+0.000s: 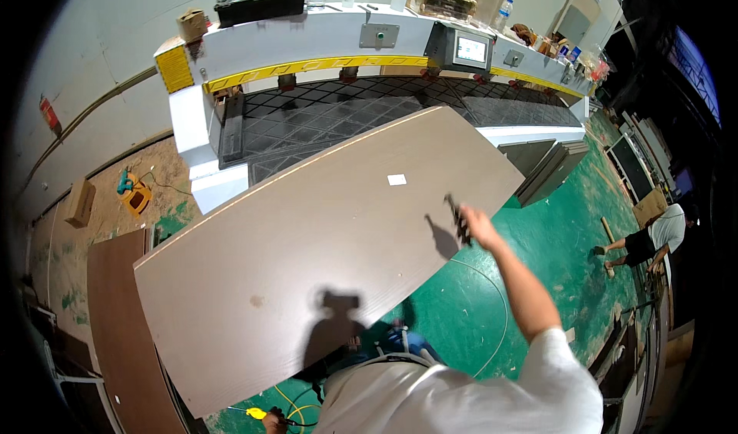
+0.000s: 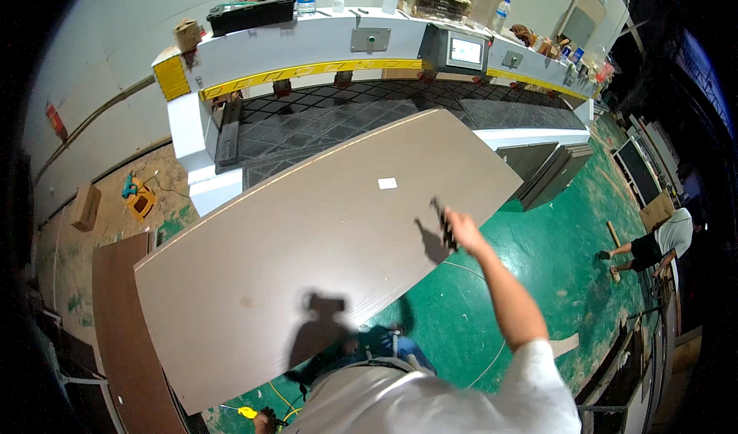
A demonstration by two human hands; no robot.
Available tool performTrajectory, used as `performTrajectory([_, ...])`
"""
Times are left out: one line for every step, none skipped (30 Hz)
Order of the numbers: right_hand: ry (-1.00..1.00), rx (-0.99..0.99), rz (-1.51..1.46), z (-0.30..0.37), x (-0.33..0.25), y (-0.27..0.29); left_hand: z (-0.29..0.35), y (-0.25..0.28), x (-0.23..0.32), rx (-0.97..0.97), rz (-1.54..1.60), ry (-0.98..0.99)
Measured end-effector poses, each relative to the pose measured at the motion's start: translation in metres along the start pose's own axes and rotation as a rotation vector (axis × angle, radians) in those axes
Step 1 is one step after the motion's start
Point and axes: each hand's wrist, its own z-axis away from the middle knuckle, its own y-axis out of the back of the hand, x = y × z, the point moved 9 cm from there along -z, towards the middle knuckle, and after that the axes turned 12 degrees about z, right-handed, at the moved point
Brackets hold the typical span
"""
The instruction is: The person cleans a large rectangular wood panel using a yellow spray gun connected to a hose. They spray the surface and wipe it with their hand, then flip the panel to repeat the process on the other side. The person moves the panel around the workshop floor during the task.
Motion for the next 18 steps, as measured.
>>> performTrajectory([-0.017, -0.022, -0.051, -0.036, -0.018, 0.015, 0.011, -0.003, 0.014, 0.012, -0.087, -0.06])
performTrajectory([-0.026, -0.035, -0.094, -0.074, -0.041, 0.038, 0.023, -0.009, 0.025, 0.021, -0.164, -0.125])
performTrajectory([-0.002, 0.037, -0.046, -0.117, -0.053, 0.067, 0.034, -0.016, 0.038, 0.032, -0.242, -0.201])
performTrajectory([0.02, 0.112, 0.0, -0.16, -0.064, 0.097, 0.047, -0.024, 0.05, 0.049, -0.326, -0.292])
performTrajectory([0.077, 0.138, 0.105, -0.195, -0.096, 0.125, 0.062, -0.03, 0.062, 0.086, -0.401, -0.39])
performTrajectory([0.128, 0.162, 0.21, -0.229, -0.125, 0.152, 0.085, -0.038, 0.085, 0.112, -0.431, -0.554])
performTrajectory([0.409, 0.372, 0.361, -0.271, -0.138, 0.203, 0.08, -0.049, 0.089, 0.161, -0.511, -0.404])
performTrajectory([0.696, 0.574, 0.515, -0.302, -0.146, 0.248, 0.075, -0.065, 0.103, 0.188, -0.54, -0.355])
performTrajectory([0.669, 0.555, 0.615, -0.343, -0.171, 0.264, 0.09, -0.075, 0.115, 0.267, -0.575, -0.292])
performTrajectory([0.639, 0.533, 0.715, -0.376, -0.196, 0.279, 0.108, -0.085, 0.128, 0.335, -0.608, -0.244])
performTrajectory([0.662, 0.521, 0.746, -0.406, -0.211, 0.304, 0.115, -0.099, 0.145, 0.382, -0.638, -0.223])
performTrajectory([0.685, 0.507, 0.776, -0.434, -0.222, 0.326, 0.122, -0.11, 0.163, 0.436, -0.668, -0.218])
performTrajectory([0.69, 0.541, 0.84, -0.46, -0.234, 0.342, 0.131, -0.119, 0.18, 0.498, -0.703, -0.221])
performTrajectory([0.696, 0.571, 0.899, -0.483, -0.247, 0.35, 0.144, -0.129, 0.198, 0.565, -0.748, -0.247])
performTrajectory([0.658, 0.531, 0.91, -0.498, -0.257, 0.348, 0.156, -0.135, 0.215, 0.622, -0.805, -0.299])
performTrajectory([0.716, 0.524, 0.918, -0.526, -0.261, 0.345, 0.149, -0.14, 0.22, 0.639, -0.814, -0.264])
performTrajectory([0.693, 0.495, 0.928, -0.549, -0.254, 0.342, 0.143, -0.123, 0.174, 0.575, -0.326, 0.278])
performTrajectory([0.705, 0.471, 0.94, -0.568, -0.267, 0.331, 0.15, -0.131, 0.19, 0.471, -0.61, 0.281])
